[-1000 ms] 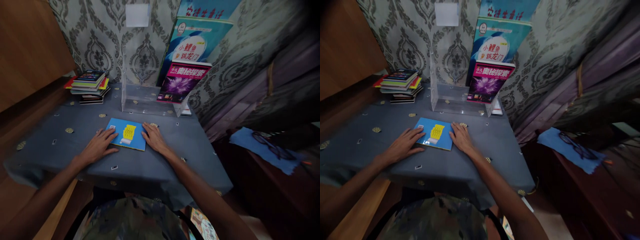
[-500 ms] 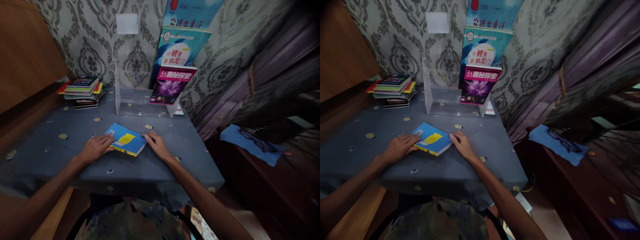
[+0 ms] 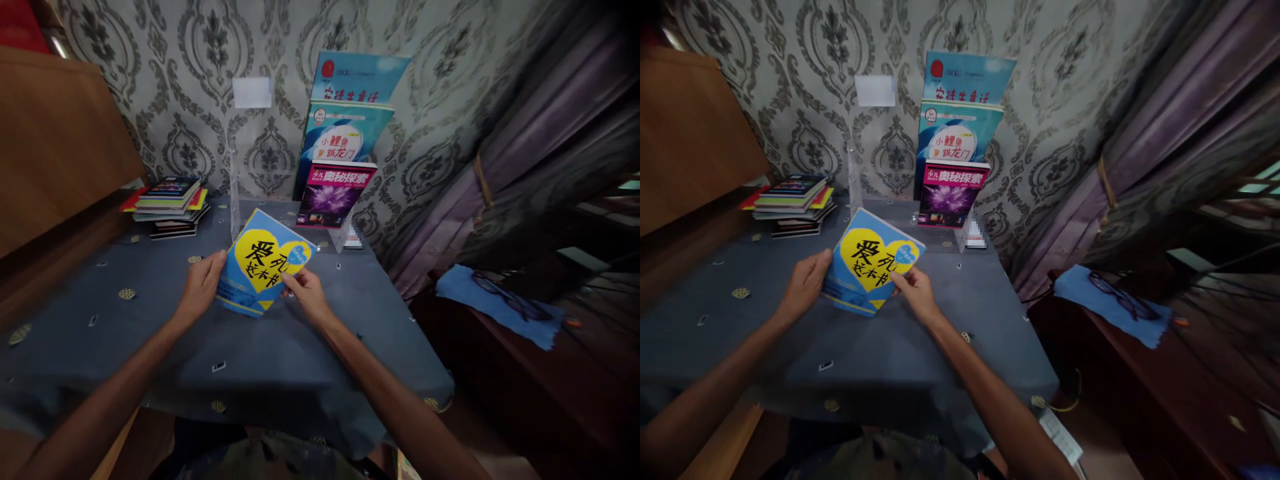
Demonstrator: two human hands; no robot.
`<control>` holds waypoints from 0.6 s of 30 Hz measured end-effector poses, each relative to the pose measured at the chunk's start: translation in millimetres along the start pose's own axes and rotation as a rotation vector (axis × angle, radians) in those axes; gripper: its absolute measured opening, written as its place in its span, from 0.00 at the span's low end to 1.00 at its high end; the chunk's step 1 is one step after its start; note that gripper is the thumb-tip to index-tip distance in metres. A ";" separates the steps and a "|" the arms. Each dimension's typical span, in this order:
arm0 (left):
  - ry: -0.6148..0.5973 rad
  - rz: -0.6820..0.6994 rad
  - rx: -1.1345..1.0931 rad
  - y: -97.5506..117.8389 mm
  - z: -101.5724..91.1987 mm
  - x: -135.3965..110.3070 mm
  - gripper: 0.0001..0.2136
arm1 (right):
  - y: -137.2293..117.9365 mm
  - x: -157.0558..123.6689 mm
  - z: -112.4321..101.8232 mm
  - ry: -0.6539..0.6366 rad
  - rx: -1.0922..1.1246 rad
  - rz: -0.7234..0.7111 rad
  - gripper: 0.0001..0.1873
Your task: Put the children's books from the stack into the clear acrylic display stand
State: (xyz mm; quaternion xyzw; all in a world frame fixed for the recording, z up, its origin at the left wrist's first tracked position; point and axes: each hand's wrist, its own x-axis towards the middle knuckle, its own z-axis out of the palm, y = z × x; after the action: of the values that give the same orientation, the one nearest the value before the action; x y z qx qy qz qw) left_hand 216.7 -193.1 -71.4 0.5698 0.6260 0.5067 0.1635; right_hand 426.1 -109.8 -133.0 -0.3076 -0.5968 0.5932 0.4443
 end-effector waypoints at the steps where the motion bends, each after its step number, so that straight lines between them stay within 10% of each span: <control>1: -0.027 -0.073 -0.082 -3.4 3.8 -0.6 0.27 | -2.2 2.7 -1.1 -0.002 0.000 -0.009 0.23; 9: -0.348 -0.513 -0.317 -52.2 24.5 -11.4 0.28 | 24.3 26.3 -14.9 0.041 -0.041 0.153 0.30; 18: -0.465 -0.064 0.499 -56.3 12.4 4.5 0.17 | 16.8 25.7 -27.1 0.052 -0.847 0.065 0.16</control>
State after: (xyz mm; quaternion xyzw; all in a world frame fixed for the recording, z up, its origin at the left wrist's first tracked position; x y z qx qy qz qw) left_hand 194.2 -174.5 -121.3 0.6725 0.6943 0.1890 0.1733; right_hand 437.0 -73.3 -147.9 -0.4965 -0.7664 0.3012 0.2747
